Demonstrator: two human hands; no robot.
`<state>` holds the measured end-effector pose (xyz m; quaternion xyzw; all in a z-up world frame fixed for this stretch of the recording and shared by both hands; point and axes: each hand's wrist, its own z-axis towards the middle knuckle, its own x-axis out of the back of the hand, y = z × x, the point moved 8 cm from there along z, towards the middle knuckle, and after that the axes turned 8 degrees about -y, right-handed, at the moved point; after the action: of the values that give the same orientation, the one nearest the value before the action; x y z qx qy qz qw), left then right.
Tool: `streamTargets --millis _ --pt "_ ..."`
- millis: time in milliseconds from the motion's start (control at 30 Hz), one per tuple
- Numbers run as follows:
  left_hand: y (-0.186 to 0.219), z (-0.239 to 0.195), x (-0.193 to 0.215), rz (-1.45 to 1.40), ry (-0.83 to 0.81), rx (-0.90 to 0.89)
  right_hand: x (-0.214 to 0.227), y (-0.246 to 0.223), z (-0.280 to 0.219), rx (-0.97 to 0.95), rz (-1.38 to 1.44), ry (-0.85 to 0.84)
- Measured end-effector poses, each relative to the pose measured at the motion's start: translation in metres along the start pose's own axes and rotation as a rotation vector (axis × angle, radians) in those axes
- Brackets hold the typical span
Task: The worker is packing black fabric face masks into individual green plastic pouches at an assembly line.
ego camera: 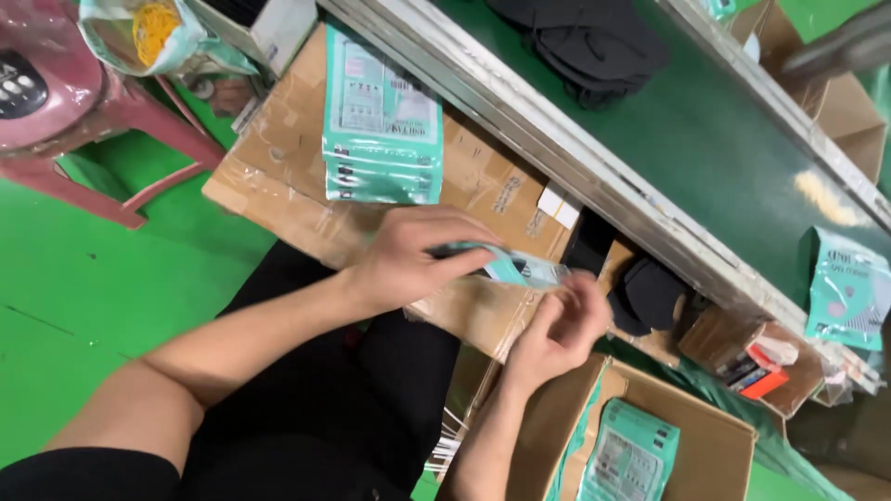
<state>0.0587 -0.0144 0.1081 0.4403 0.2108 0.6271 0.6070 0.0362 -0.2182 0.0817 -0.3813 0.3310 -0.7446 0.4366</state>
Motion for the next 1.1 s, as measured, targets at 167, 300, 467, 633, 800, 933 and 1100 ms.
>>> streamTargets --millis 167,300,467,633,800,933,1100 --pt "-0.017 -0.016 0.008 -0.091 0.223 0.175 0.027 0.096 -0.029 -0.313 0.433 0.165" --pt "-0.020 -0.020 0.008 -0.048 0.232 0.130 0.036 0.134 -0.037 -0.294 0.464 0.096" --pt "-0.026 -0.022 -0.001 -0.076 0.203 0.217 0.031 0.106 -0.030 -0.301 0.407 0.144" --pt "-0.027 -0.022 -0.007 -0.059 0.157 0.106 0.020 0.112 -0.038 -0.364 0.533 0.055" --pt "-0.022 -0.016 -0.010 -0.114 0.071 0.132 0.008 0.108 -0.038 -0.423 0.739 -0.061" --pt "-0.034 -0.011 -0.023 -0.091 0.068 0.086 -0.013 0.117 -0.036 -0.569 0.839 -0.138" --pt "-0.071 0.077 -0.047 0.098 0.019 -0.026 0.074 0.048 0.044 0.175 -0.106 0.283"
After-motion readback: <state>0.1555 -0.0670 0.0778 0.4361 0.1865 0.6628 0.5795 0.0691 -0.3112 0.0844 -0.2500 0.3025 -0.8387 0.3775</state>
